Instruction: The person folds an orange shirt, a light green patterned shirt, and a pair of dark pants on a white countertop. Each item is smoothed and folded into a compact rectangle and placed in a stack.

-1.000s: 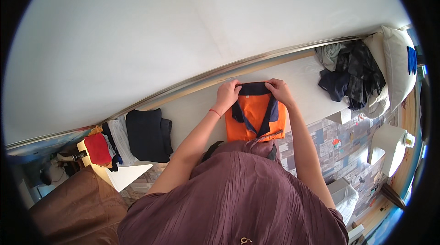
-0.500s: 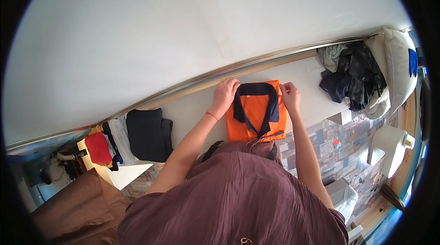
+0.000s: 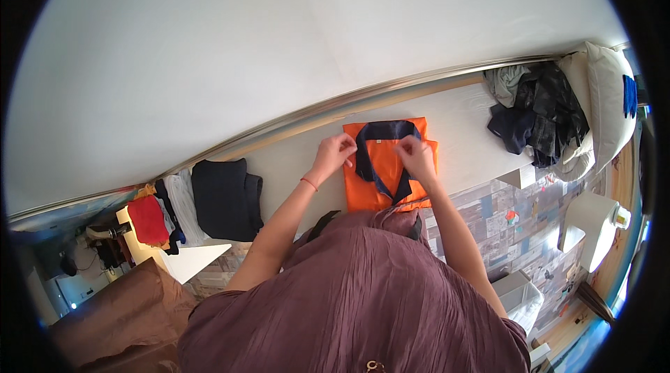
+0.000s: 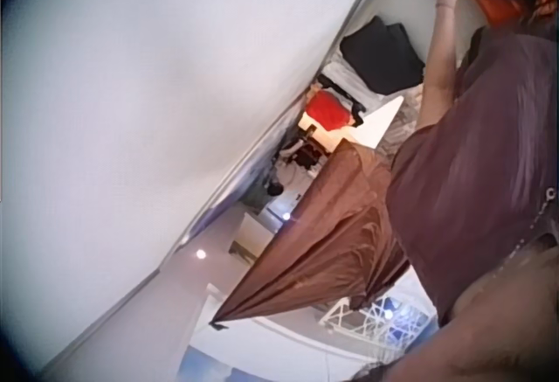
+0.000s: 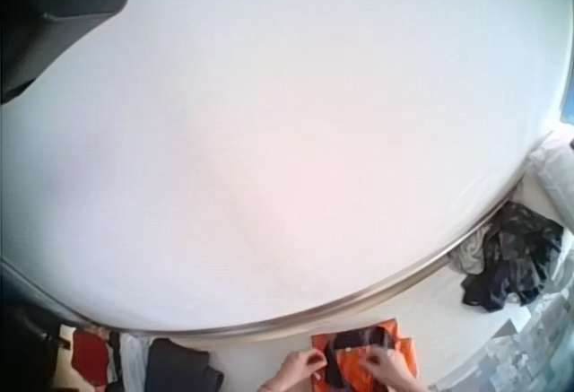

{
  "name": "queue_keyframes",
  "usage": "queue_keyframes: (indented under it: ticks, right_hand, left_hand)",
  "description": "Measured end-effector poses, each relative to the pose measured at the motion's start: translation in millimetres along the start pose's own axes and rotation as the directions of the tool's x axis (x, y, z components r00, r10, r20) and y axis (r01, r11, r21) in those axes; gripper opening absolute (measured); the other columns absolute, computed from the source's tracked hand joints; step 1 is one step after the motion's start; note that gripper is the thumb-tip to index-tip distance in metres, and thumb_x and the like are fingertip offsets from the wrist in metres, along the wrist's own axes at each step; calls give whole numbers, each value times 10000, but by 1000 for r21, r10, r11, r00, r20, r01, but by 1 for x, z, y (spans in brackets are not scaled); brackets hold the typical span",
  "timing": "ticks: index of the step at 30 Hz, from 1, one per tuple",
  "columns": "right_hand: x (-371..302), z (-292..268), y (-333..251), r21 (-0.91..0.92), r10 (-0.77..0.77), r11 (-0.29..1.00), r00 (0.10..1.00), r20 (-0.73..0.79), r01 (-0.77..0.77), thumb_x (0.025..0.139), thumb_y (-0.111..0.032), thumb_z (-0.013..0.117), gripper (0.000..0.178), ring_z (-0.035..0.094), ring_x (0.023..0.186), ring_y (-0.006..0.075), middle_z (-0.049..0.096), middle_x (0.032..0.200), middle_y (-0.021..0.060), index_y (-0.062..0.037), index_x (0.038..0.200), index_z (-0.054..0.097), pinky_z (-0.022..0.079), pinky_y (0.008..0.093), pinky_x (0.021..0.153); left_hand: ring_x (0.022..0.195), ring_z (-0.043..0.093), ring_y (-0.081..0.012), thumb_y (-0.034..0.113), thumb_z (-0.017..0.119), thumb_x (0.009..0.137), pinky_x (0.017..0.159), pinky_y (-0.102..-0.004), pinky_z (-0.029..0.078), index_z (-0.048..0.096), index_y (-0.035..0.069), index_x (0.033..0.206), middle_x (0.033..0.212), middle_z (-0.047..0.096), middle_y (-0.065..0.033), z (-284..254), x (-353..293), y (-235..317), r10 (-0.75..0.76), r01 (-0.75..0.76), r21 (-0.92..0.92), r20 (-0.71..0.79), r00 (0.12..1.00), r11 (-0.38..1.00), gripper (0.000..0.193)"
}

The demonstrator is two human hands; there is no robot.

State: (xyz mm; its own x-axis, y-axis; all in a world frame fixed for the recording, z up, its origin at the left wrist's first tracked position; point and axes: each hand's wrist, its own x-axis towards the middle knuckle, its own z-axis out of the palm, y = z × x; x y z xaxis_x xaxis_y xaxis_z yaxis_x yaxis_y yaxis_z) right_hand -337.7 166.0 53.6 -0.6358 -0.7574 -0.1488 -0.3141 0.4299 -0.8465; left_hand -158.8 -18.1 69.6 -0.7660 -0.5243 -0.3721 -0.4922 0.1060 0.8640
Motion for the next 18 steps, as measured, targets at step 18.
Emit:
queue_keyframes:
  ticks: [18]
  right_hand:
    - [-138,18,-2,-399,-105,891,954,281,215,849,-189,703,146,685,792,320,660,838,129,-54,814,662,550,433,692]
  left_hand:
    - [739,656,-290,362,802,821,646,-396,546,571,22,880,841,613,-116,56,-51,-18,334,-396,370,221,916,841,415]
